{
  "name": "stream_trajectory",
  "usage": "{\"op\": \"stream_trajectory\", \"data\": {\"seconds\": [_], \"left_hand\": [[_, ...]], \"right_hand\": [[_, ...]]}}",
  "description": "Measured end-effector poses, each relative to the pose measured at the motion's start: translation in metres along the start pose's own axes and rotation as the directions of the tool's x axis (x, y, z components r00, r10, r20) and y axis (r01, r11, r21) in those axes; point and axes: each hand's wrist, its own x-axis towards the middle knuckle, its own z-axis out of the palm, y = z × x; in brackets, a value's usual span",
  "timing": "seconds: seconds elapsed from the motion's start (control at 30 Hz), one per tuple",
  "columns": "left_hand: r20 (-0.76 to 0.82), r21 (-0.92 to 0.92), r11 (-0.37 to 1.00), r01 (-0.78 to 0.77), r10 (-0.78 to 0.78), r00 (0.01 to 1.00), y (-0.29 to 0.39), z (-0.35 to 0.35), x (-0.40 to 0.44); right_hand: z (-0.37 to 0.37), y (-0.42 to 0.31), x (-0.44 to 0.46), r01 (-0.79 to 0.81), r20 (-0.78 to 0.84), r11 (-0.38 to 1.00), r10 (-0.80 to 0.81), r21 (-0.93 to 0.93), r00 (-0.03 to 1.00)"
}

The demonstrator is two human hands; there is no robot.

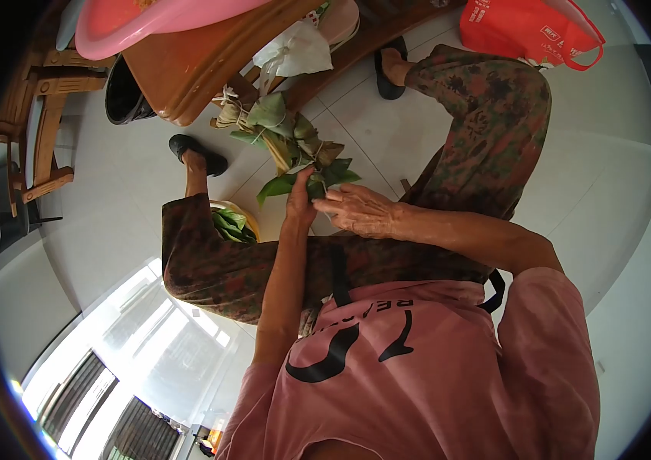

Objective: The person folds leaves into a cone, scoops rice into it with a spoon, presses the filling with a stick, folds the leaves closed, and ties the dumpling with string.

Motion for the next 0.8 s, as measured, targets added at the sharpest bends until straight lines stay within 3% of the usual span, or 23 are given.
{"op": "stream_trajectory", "data": {"seconds": [0.07,0.13,0.2,0.3,0.4,0.5,0.6,0.73,0.8], "left_hand": [[0.006,-0.006,0.998,0.068,-0.068,0.998,0.008,0.008,-0.012],[0.009,0.022,0.993,0.112,-0.113,0.994,0.012,0.014,-0.020],[0.010,0.070,0.989,0.134,-0.135,0.991,0.011,0.020,-0.022],[-0.002,0.080,0.985,0.155,-0.155,0.988,0.012,0.037,-0.030],[0.184,0.076,0.968,0.241,-0.251,0.950,0.009,0.042,-0.030],[0.042,-0.080,0.952,0.297,-0.294,0.955,0.011,0.079,-0.048],[0.082,-0.172,0.958,0.231,-0.219,0.972,0.004,0.091,-0.044],[-0.005,-0.249,0.922,0.296,-0.306,0.952,0.001,0.095,-0.034],[0.035,-0.201,0.951,0.236,-0.233,0.972,-0.007,0.088,-0.031]], "right_hand": [[-0.003,-0.001,0.007,0.130,-0.148,0.981,-0.108,0.147,0.983],[0.006,0.003,0.012,0.177,-0.143,0.933,-0.138,0.312,0.980],[0.029,0.011,0.012,0.101,0.041,0.860,-0.139,0.500,0.989],[0.029,0.004,0.015,-0.193,0.283,0.847,0.052,0.496,0.958],[0.019,-0.007,0.003,-0.396,0.260,0.632,0.301,0.666,0.917],[0.014,-0.020,-0.007,-0.357,0.167,0.244,0.564,0.902,0.809],[0.004,-0.028,-0.016,-0.331,0.187,0.075,0.700,0.941,0.689],[-0.002,-0.045,-0.013,-0.231,0.057,0.105,0.796,0.967,0.602],[-0.004,-0.045,-0.012,-0.221,0.070,0.057,0.847,0.974,0.528]]}}
